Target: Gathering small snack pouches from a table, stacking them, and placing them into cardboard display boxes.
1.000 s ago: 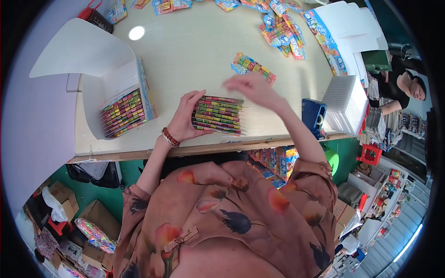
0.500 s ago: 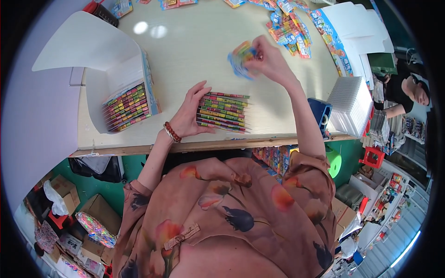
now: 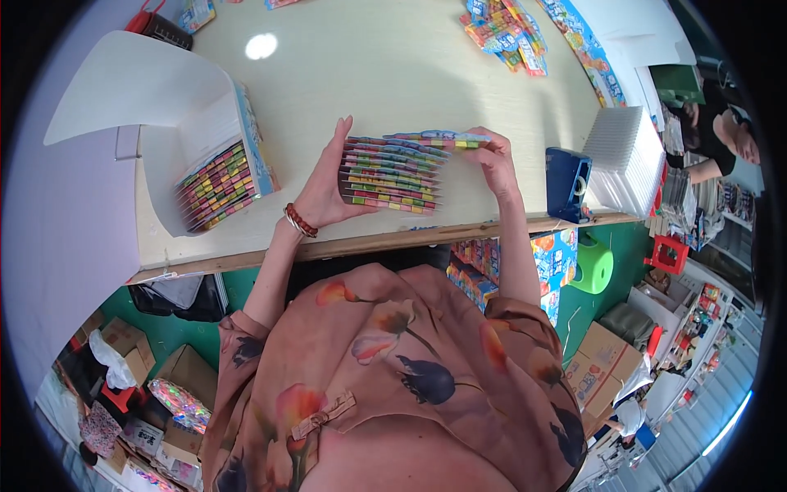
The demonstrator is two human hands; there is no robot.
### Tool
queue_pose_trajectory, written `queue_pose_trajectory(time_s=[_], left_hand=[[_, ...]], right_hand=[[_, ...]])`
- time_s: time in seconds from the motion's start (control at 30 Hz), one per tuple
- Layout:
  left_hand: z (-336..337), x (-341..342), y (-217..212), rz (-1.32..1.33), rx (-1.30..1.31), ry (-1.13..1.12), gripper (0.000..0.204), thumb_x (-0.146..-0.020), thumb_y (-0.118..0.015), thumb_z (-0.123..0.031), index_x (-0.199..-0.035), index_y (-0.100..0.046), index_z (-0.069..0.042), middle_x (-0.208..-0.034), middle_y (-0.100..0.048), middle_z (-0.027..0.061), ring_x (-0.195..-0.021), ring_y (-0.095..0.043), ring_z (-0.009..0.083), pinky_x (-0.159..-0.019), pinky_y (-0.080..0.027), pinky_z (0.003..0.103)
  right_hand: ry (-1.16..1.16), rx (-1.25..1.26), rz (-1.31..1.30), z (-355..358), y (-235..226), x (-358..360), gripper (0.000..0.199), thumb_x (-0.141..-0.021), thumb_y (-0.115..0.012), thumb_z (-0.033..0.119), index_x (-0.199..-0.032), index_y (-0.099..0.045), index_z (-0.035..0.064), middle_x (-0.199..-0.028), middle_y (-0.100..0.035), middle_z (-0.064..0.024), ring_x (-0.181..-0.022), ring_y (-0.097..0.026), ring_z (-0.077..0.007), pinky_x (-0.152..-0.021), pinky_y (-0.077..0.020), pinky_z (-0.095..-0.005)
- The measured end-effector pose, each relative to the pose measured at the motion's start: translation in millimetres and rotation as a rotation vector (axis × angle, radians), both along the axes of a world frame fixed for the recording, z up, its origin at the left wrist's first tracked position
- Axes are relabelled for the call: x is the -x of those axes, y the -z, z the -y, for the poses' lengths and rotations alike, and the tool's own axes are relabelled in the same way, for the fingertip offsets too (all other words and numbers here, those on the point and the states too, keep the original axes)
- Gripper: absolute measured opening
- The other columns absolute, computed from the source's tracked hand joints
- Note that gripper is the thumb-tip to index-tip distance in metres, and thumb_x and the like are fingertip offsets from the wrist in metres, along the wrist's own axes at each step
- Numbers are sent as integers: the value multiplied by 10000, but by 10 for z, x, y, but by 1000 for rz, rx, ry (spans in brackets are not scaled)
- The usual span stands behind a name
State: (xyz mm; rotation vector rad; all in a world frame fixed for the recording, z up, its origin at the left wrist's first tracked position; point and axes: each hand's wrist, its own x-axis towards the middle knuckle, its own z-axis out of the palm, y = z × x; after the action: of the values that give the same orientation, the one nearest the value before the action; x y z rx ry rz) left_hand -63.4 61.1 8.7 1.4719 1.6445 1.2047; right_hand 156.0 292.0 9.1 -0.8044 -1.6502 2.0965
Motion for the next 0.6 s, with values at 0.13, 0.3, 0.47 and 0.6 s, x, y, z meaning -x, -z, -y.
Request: queue_pose_trajectory(time_s=[0.13, 0.3, 0.47, 0.6], left_hand=[[1, 20, -27, -16, 19, 21, 1337, -594, -900, -243, -1491, 80, -93, -1546, -94, 192, -1286, -401, 287, -1065, -351, 386], [-43, -25, -35, 5, -28, -7, 1303, -573, -903, -283, -1492, -5, -68, -1446, -260, 191, -1272, -382, 313, -1075, -314, 411], [-16, -21, -1, -60, -50, -28, 1265, -563, -901, -313, -1486, -76, -54, -1359, -385, 176, -1251, -368, 347, -1076, -287, 445], [9, -64, 93, 11, -16, -41, 1255, -570, -899, -300, -1483, -72, -62, -1400, -325, 175, -1260, -364, 339, -1083, -286, 434]], right_hand=[[-181, -194, 239, 130, -203, 28, 257, -841, -545, 179, -968, -650, -19, -929, -648, -53, -900, -566, -137, -890, -399, -273], [-214, -326, 183, 447, -173, 265, 503, -974, -380, 397, -988, -633, -37, -976, -642, -107, -934, -570, -187, -896, -400, -308], [-70, -311, 46, 668, -46, 293, 687, -975, -238, 560, -1242, -512, -11, -1181, -584, -152, -1115, -523, -239, -1004, -331, -348], [88, -210, -131, 1040, -104, 188, 836, -937, -140, 642, -1475, -133, 3, -1493, -258, -179, -1383, -238, -283, -1132, -142, -405]])
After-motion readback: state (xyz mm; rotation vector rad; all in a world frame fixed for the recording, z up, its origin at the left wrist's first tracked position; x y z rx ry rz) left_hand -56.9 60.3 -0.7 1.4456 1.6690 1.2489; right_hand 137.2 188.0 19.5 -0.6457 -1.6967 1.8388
